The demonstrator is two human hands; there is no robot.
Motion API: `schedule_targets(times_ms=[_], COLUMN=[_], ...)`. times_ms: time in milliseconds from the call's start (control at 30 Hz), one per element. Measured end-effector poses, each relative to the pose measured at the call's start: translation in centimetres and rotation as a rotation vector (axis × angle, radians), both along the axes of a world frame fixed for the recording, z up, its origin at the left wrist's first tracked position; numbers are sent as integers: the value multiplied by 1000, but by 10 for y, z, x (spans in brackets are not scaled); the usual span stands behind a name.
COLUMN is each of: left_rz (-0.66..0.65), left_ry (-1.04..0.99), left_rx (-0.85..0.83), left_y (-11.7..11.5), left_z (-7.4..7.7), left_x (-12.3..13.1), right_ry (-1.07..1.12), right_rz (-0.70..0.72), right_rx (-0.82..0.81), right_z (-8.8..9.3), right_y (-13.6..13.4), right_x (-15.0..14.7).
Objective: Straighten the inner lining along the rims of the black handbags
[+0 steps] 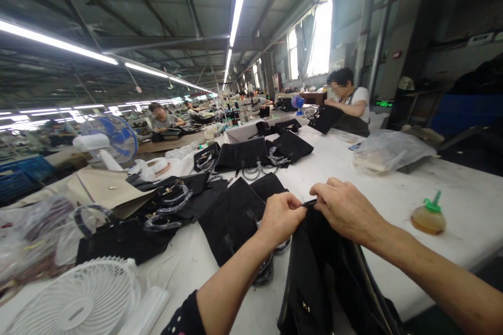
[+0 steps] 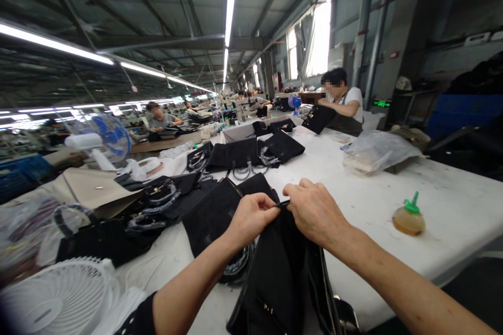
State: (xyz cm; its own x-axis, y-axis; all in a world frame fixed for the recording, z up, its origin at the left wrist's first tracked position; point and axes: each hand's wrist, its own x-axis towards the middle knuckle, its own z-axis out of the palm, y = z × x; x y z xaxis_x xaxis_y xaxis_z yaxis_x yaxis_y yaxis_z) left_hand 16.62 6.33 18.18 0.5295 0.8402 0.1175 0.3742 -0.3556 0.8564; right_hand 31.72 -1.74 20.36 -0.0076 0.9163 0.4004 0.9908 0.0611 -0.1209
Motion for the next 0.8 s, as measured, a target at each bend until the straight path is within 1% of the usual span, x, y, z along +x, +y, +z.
schedule_targets(times_ms=[100, 200, 300, 400, 500, 633, 700, 800], left_rz=[-55, -160, -210, -190, -157, -117, -68, 48], left_ry=[-54, -75, -75, -30, 24, 81, 91, 83], left_rx=[-52, -157, -159, -85, 29, 144, 163, 180], left_y=[0, 0, 0, 4, 7, 5, 3, 3], left_z=[-3, -2, 0, 1, 1, 2, 6, 15], left_x=[1, 0, -1, 1, 5, 9, 7, 0], right_ry=[-34, -45, -47, -65, -87, -67, 15, 284], right_rz=[-20, -34, -37, -39, -48, -45, -22, 10], right_rx=[1, -3, -6, 1, 13, 28, 49, 144], right_z=[0, 1, 2, 2, 1, -2, 0, 6], right_y=[1, 0, 0, 0, 1, 3, 2, -7], right_x=[-1, -3, -4, -5, -7, -7, -1, 13])
